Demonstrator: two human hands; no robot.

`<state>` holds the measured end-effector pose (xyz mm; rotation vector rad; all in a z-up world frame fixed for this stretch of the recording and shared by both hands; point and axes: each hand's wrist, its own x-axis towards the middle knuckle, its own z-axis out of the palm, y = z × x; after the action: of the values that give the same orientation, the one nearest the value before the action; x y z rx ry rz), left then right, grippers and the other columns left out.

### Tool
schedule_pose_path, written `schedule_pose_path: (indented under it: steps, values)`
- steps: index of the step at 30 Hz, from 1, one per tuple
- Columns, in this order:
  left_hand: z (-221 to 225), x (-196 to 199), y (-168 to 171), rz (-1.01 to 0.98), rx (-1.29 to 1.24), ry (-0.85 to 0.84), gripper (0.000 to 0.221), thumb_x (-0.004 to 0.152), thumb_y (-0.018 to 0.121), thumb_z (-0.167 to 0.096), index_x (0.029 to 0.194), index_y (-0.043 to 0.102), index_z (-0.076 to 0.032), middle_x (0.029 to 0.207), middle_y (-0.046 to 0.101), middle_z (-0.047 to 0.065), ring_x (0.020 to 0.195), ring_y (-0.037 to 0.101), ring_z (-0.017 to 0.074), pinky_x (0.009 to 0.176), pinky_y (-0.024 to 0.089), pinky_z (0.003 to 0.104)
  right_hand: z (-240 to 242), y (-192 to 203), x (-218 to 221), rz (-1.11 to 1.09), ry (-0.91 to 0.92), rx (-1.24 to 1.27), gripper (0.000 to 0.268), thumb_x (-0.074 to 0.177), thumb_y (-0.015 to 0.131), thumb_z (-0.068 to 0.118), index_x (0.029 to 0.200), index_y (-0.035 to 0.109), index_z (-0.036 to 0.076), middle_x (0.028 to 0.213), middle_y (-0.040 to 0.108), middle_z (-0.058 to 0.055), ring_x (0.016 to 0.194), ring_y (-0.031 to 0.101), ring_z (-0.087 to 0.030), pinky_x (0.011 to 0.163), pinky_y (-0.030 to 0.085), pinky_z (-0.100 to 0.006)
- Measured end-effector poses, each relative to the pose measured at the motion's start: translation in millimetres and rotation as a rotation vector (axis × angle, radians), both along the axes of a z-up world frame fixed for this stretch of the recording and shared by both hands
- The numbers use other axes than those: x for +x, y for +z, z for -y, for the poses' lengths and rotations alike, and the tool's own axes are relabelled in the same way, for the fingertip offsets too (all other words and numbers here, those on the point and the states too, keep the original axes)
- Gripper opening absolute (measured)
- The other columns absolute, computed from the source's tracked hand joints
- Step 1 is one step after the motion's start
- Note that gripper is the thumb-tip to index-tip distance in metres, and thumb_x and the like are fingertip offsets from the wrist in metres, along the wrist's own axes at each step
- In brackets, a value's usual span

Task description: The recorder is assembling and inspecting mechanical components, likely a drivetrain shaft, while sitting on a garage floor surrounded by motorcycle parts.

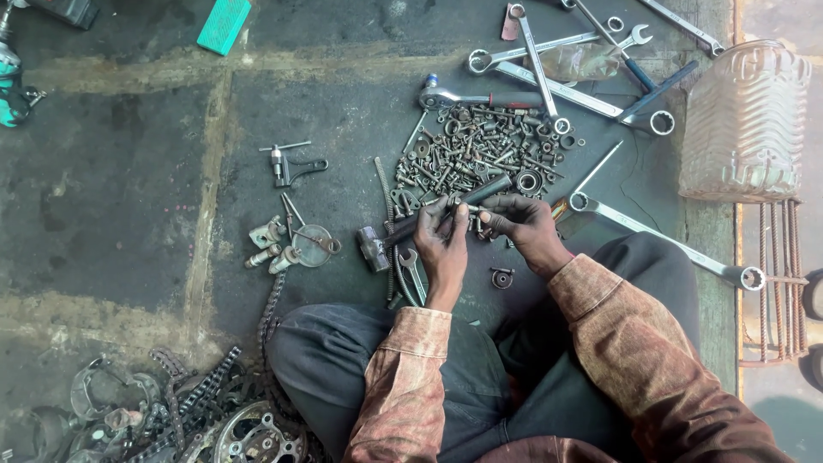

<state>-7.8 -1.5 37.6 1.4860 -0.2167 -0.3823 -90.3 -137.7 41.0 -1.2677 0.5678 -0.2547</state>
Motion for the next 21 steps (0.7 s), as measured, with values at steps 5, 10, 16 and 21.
schedule_pose_path:
  steps: [5,10,16,21]
  values:
    - [0.2,-0.9,2.6,0.002,-0.007,-0.007,0.043,0.093,0.074,-0.035,0.118,0.062,-0.002,0.114,0.069,0.014,0.107,0.067,0.0202,0.092,0.055,0.035,-0.1,4.6,-0.1,0.017,0.003,0.023,0.030,0.093,0.072,0.014,0.117,0.068,-0.003,0.090,0.074,-0.009,0.075,0.070,-0.014,0.065,0.058,-0.029]
    - [0.0,-0.6,-1.8,0.061,0.021,0.000,0.043,0.095,0.073,-0.035,0.118,0.062,0.000,0.114,0.069,0.015,0.110,0.067,0.0220,0.095,0.054,0.035,1.5,-1.1,-0.9,0.000,0.006,0.037,0.032,0.097,0.070,0.022,0.117,0.068,-0.003,0.086,0.074,-0.009,0.075,0.070,-0.015,0.066,0.059,-0.030]
    - [0.5,-0.2,-0.8,0.056,0.022,-0.015,0.043,0.095,0.073,-0.035,0.116,0.061,0.000,0.119,0.069,0.015,0.110,0.068,0.0225,0.095,0.058,0.036,2.6,-5.8,-2.4,0.001,0.024,0.031,0.028,0.097,0.070,0.020,0.111,0.069,-0.005,0.089,0.076,-0.010,0.075,0.071,-0.015,0.066,0.059,-0.029]
    - [0.8,-0.1,6.2,-0.047,-0.051,-0.025,0.043,0.094,0.072,-0.032,0.121,0.060,0.000,0.115,0.069,0.015,0.106,0.070,0.0213,0.092,0.060,0.034,-1.4,6.9,1.1,-0.030,-0.010,-0.032,0.035,0.092,0.075,0.015,0.121,0.068,-0.002,0.092,0.074,-0.008,0.077,0.070,-0.012,0.065,0.058,-0.028]
